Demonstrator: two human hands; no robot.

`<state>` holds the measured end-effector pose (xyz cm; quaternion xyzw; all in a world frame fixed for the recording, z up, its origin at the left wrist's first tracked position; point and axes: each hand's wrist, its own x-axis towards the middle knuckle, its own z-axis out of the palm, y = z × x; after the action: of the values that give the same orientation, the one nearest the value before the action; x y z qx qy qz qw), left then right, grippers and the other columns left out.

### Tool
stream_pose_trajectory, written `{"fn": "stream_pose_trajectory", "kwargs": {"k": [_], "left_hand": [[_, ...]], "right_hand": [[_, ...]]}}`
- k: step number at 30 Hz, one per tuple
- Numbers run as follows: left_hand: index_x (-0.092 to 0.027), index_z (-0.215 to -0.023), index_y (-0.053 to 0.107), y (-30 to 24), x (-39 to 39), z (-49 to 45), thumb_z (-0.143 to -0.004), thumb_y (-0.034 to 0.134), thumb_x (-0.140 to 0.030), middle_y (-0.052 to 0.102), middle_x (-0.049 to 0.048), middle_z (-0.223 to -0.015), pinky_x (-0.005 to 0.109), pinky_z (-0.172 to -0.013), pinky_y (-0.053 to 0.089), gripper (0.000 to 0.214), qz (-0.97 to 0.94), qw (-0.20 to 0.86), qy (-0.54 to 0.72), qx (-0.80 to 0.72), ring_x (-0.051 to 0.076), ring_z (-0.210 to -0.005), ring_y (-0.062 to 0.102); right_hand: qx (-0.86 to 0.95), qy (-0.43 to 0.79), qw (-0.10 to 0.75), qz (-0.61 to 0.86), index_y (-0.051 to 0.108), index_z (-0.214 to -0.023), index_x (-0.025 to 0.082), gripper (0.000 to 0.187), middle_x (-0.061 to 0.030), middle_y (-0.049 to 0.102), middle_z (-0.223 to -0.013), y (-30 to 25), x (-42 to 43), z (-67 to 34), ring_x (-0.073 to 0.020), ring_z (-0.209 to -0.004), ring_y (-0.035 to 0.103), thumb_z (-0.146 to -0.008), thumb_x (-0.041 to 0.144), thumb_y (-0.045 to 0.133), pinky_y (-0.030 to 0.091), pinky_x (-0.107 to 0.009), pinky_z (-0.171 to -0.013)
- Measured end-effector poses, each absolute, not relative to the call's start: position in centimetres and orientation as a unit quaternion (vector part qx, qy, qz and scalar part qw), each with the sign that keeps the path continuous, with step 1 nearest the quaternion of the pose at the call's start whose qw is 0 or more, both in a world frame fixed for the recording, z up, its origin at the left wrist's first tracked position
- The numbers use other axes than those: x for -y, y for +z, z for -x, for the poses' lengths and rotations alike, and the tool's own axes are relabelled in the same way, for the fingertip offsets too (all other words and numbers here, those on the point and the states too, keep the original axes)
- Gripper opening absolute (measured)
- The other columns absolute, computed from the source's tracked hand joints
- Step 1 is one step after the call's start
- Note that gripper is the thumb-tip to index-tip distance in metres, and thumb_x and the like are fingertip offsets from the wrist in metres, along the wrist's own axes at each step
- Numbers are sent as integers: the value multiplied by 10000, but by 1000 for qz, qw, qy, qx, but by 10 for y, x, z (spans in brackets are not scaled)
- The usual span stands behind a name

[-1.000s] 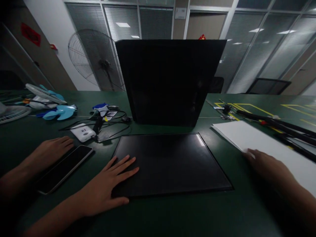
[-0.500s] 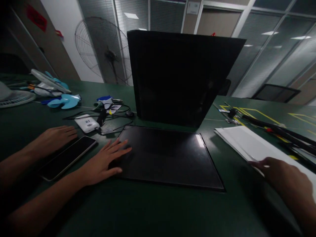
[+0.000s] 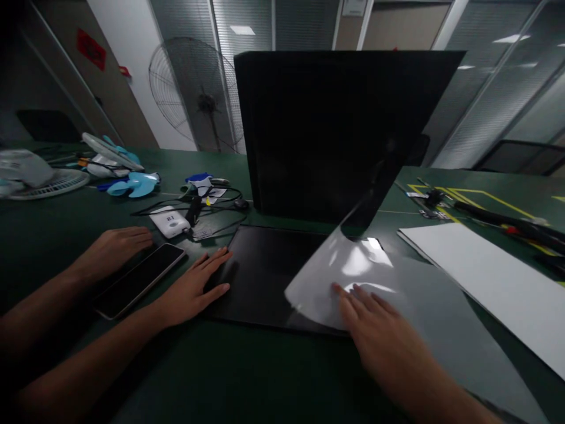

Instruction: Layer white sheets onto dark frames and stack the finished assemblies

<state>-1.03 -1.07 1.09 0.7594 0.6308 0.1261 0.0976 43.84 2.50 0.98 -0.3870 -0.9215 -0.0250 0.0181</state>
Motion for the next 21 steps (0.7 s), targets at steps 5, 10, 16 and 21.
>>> {"fn": "stream_pose_trajectory", "kwargs": {"k": [5, 10, 16, 21], "left_hand": [[-183, -1637, 306, 10, 12, 14, -1096, 209, -487, 350, 83, -1679, 517, -1312, 180, 628, -759, 107, 159, -622, 257, -1569, 309], [-215, -1653, 270, 10, 12, 13, -1024, 452, -616, 307, 109, -1692, 556, -1292, 219, 768, -767, 89, 133, -622, 312, -1561, 320], [-325, -1584, 430, 15, 13, 9, -1055, 466, -462, 276, 59, -1708, 605, -1270, 234, 547, -768, 93, 115, -623, 320, -1573, 285], [-347, -1538, 505, 17, 13, 9, -1053, 414, -295, 270, 30, -1708, 612, -1265, 238, 496, -769, 94, 122, -620, 310, -1576, 274]], "right_hand": [[937, 37, -11, 347, 500, -1546, 248, 567, -33, 365, -1616, 17, -29, -366, -345, -1500, 357, -1022, 462, 460, 421, -620, -1189], [950, 95, 0, 299, 361, -1618, 307, 707, -25, 271, -1663, 19, -27, -368, -293, -1547, 280, -1001, 636, 467, 305, -570, -1275], [877, -45, 90, 471, 437, -1581, 315, 654, -47, 329, -1656, 20, -96, -462, -323, -1482, 403, -1007, 627, 419, 358, -604, -1223], [748, -141, 57, 646, 511, -1494, 24, 786, -287, 494, -1478, -5, -168, -596, -358, -1346, 540, -999, 624, 401, 466, -463, -1108]]}}
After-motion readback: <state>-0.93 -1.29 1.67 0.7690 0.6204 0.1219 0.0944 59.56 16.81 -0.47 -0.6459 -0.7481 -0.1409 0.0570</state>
